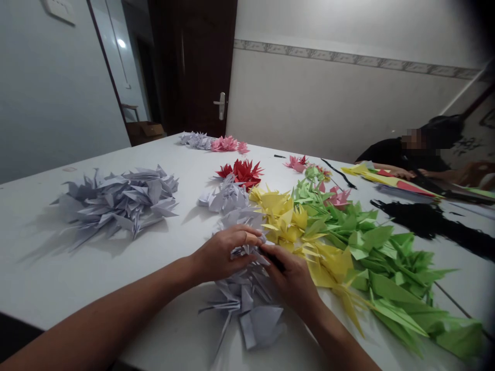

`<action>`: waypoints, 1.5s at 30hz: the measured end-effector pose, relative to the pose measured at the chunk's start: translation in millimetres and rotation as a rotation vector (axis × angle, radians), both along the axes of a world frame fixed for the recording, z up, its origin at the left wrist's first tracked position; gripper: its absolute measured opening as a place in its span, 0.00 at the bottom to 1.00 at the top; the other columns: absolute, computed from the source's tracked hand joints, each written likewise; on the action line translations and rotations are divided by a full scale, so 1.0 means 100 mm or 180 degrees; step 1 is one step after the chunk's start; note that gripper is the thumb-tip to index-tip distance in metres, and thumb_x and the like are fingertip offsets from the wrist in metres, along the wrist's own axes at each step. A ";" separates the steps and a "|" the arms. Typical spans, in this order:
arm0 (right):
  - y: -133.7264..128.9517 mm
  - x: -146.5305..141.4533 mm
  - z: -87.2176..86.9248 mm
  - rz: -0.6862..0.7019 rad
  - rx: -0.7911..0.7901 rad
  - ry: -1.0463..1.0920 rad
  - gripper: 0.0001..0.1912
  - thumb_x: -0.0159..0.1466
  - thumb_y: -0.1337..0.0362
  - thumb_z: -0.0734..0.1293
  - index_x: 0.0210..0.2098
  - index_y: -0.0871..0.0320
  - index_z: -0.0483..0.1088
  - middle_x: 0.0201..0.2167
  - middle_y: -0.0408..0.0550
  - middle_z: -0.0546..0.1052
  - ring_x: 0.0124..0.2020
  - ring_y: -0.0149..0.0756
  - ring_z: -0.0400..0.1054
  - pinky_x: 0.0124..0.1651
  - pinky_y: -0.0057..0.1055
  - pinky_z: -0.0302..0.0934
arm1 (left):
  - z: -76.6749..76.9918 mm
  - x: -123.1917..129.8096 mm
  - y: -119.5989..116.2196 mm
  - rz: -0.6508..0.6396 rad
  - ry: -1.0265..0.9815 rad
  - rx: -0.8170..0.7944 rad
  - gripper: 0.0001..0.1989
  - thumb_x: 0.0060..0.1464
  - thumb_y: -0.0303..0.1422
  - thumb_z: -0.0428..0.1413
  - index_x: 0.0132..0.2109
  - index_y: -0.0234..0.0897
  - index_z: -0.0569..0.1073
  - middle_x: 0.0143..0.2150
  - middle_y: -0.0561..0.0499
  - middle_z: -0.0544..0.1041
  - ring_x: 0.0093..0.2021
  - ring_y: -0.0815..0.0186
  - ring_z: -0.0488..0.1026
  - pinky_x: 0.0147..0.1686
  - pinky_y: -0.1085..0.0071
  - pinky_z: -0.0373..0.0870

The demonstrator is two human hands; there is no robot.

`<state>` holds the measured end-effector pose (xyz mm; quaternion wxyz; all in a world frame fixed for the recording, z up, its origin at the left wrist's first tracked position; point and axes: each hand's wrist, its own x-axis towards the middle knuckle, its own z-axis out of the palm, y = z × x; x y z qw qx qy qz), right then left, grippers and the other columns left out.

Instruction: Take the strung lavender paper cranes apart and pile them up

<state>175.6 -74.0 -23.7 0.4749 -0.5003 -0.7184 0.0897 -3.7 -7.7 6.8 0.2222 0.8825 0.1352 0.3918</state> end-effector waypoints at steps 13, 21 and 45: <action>0.00 -0.01 0.01 -0.0015 -0.0001 -0.0121 0.10 0.62 0.64 0.63 0.42 0.56 0.72 0.37 0.50 0.80 0.36 0.38 0.75 0.39 0.30 0.68 | 0.01 -0.02 0.01 -0.0062 -0.0031 -0.0067 0.12 0.52 0.28 0.55 0.46 0.39 0.71 0.48 0.43 0.75 0.49 0.63 0.72 0.48 0.64 0.71; -0.08 -0.03 0.05 -0.0210 0.0217 0.0224 0.12 0.61 0.62 0.64 0.43 0.57 0.72 0.35 0.50 0.79 0.34 0.37 0.74 0.38 0.30 0.69 | 0.00 0.04 -0.01 0.0170 -0.1053 -0.1931 0.16 0.48 0.30 0.60 0.45 0.37 0.69 0.46 0.45 0.74 0.47 0.62 0.72 0.42 0.69 0.72; -0.03 0.01 -0.11 -0.0329 0.0021 0.0134 0.14 0.60 0.57 0.65 0.43 0.55 0.73 0.35 0.49 0.80 0.33 0.38 0.75 0.36 0.31 0.70 | 0.13 -0.01 0.14 0.0030 -0.2203 -0.4047 0.28 0.42 0.35 0.64 0.48 0.40 0.60 0.38 0.52 0.73 0.30 0.62 0.78 0.21 0.77 0.70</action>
